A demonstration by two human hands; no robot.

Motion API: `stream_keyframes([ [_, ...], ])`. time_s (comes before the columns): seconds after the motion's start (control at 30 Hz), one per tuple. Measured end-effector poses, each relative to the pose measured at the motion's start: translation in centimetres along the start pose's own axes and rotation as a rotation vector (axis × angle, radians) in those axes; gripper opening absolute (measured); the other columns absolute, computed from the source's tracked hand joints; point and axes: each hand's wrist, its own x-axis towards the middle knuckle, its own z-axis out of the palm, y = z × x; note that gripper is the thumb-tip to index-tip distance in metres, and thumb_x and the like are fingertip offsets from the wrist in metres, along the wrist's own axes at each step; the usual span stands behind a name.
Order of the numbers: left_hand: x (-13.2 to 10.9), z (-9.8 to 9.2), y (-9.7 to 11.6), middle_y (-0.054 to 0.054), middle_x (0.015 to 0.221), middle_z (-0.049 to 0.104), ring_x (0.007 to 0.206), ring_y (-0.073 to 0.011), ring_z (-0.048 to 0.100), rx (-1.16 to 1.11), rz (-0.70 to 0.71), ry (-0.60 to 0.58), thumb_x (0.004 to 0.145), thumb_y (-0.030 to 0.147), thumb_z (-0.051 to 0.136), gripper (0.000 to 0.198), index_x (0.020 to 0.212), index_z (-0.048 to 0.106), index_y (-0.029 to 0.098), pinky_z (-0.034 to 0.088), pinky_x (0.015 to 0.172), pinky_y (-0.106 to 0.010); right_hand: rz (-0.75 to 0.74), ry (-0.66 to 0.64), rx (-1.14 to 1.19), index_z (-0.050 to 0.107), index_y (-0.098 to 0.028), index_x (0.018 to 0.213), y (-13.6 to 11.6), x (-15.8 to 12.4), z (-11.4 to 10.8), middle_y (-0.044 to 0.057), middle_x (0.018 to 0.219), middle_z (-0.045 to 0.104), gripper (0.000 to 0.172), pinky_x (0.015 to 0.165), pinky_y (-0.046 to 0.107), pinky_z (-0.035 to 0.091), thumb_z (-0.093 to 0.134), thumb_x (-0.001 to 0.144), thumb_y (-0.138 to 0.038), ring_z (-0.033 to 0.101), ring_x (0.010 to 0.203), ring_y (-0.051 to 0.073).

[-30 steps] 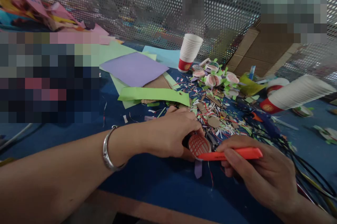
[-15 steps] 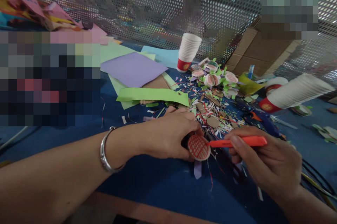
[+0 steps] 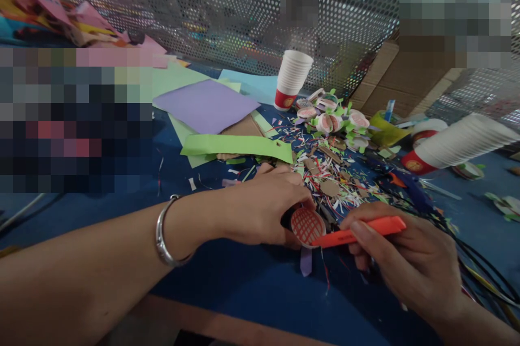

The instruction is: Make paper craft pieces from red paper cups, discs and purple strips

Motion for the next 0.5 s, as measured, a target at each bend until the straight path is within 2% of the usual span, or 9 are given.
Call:
stream_keyframes([
  [0.27, 0.06, 0.16, -0.21, -0.005, 0.11, 0.066, 0.112, -0.0291, 0.054, -0.006, 0.025, 0.025, 0.073, 0.043, 0.083, 0.045, 0.113, 0.073, 0.024, 0.035, 0.095, -0.041, -0.053, 0.099, -0.22, 0.071, -0.024, 0.084, 0.44, 0.54, -0.9, -0.003, 0.057, 0.065, 0.015, 0.037, 0.02, 0.044, 0.063, 0.096, -0.024, 0.055, 0.037, 0.008],
  [0.4, 0.04, 0.17, -0.23, -0.004, 0.108, 0.065, 0.111, -0.0283, 0.054, -0.021, 0.022, 0.024, 0.072, 0.043, 0.084, 0.046, 0.113, 0.073, 0.024, 0.034, 0.096, -0.042, -0.064, 0.093, -0.207, 0.072, -0.022, 0.082, 0.27, 0.46, -0.8, -0.001, 0.066, 0.069, 0.016, 0.033, 0.019, 0.04, 0.063, 0.095, -0.021, 0.055, 0.039, 0.007],
  [0.5, -0.01, 0.19, -0.3, -0.005, 0.11, 0.065, 0.112, -0.0282, 0.054, -0.027, 0.029, 0.024, 0.073, 0.042, 0.084, 0.047, 0.114, 0.072, 0.024, 0.033, 0.097, -0.042, -0.05, 0.097, -0.156, 0.072, -0.022, 0.082, 0.18, 0.38, -0.66, -0.001, 0.065, 0.068, 0.016, 0.034, 0.019, 0.041, 0.063, 0.095, -0.023, 0.057, 0.041, 0.008],
])
